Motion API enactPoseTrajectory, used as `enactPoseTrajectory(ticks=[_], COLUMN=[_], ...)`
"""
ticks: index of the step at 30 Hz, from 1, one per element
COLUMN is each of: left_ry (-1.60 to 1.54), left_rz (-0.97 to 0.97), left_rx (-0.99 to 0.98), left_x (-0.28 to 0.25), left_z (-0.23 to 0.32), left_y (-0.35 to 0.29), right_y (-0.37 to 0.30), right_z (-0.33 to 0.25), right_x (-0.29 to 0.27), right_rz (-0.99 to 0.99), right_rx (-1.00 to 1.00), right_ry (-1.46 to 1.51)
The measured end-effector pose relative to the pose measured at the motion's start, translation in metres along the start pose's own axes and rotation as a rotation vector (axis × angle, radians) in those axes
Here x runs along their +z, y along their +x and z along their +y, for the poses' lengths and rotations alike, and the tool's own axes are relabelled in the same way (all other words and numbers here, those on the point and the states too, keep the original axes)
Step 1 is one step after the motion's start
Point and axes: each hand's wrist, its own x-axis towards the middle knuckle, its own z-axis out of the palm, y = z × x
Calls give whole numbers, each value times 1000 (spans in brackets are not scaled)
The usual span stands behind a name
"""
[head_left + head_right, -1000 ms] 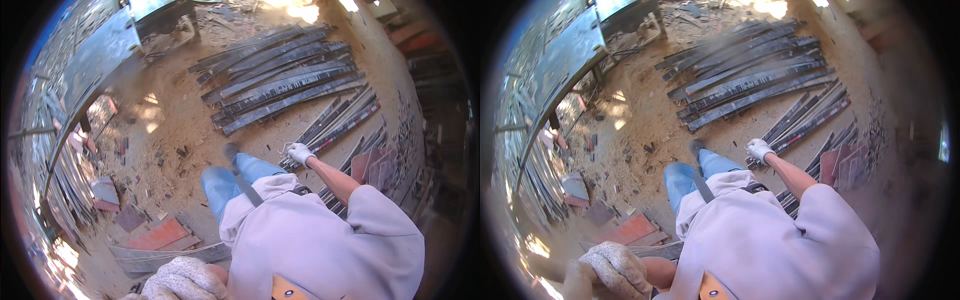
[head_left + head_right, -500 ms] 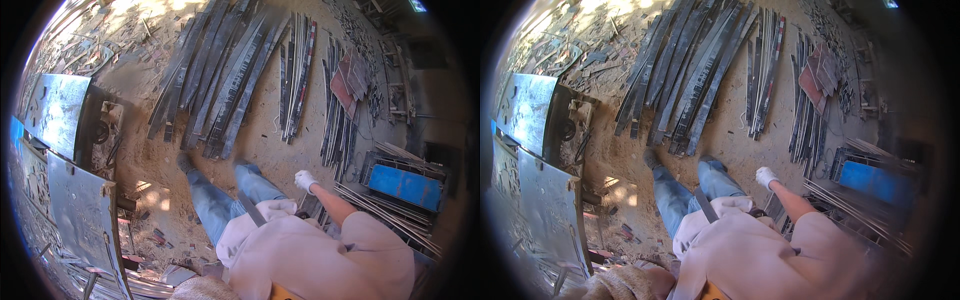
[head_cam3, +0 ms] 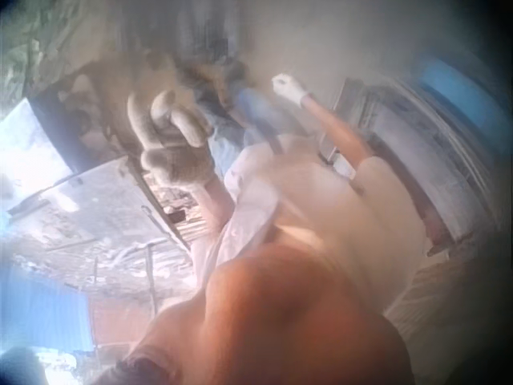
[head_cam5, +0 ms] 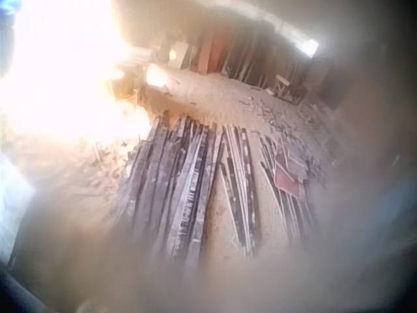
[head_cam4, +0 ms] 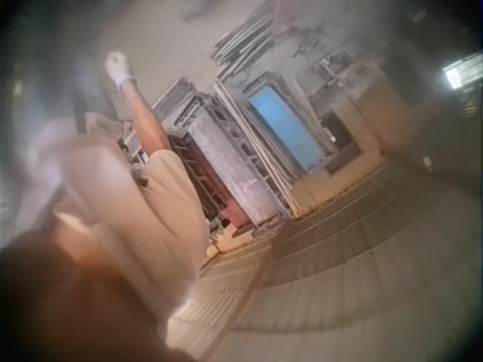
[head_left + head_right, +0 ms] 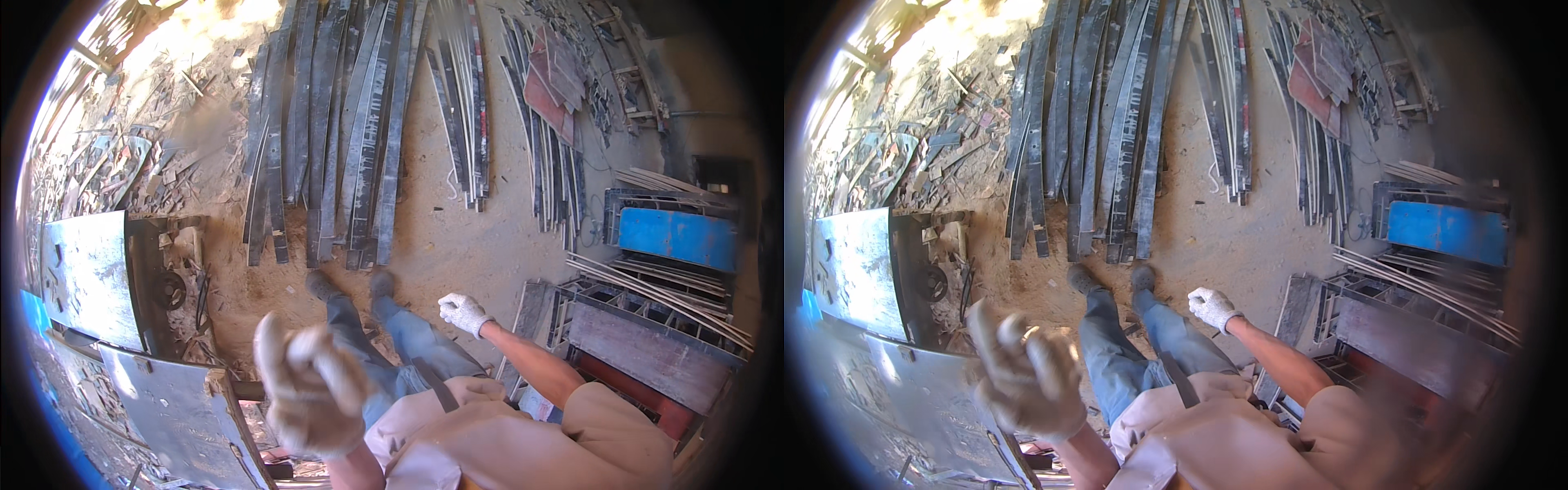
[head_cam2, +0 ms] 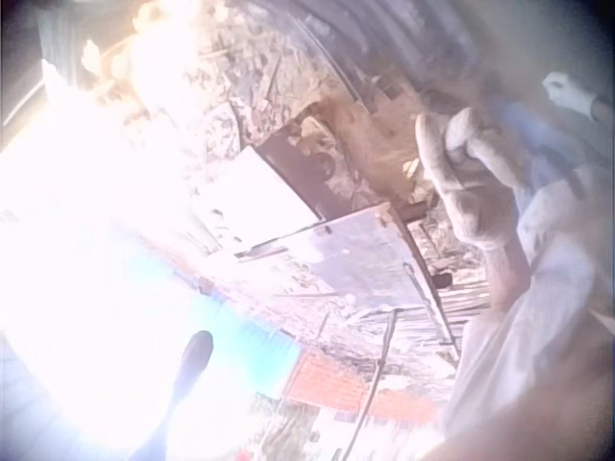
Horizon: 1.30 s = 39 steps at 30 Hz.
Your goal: The person selects long wooden strips from a pile, places them on a metal cutting table, and uses a guillotine-style blade to cut them into shorter pieces. The cut pieces are stacked and then moved to a nearby workbench.
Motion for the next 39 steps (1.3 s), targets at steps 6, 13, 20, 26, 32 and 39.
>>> enactPoseTrajectory(ticks=[6,13,20,26,32,39], left_ry=[449,630,653,495,516,452], left_rz=[793,921,906,867,833,825], left_rx=[-457,-752,-786,-721,-725,-770], left_x=[-199,-384,-493,-507,-523,-517], left_z=[-137,-218,-259,-270,-275,-283], left_y=[-50,-69,-30,14,6,6], right_y=[75,233,463,557,572,561], right_z=[-13,-77,-166,-221,-203,-153], right_x=[53,161,258,336,365,267], right_rz=[21,19,217,317,446,168], right_rx=[-23,-7,-204,-80,-45,31], right_ry=[-227,-349,-458,-804,-718,-226])
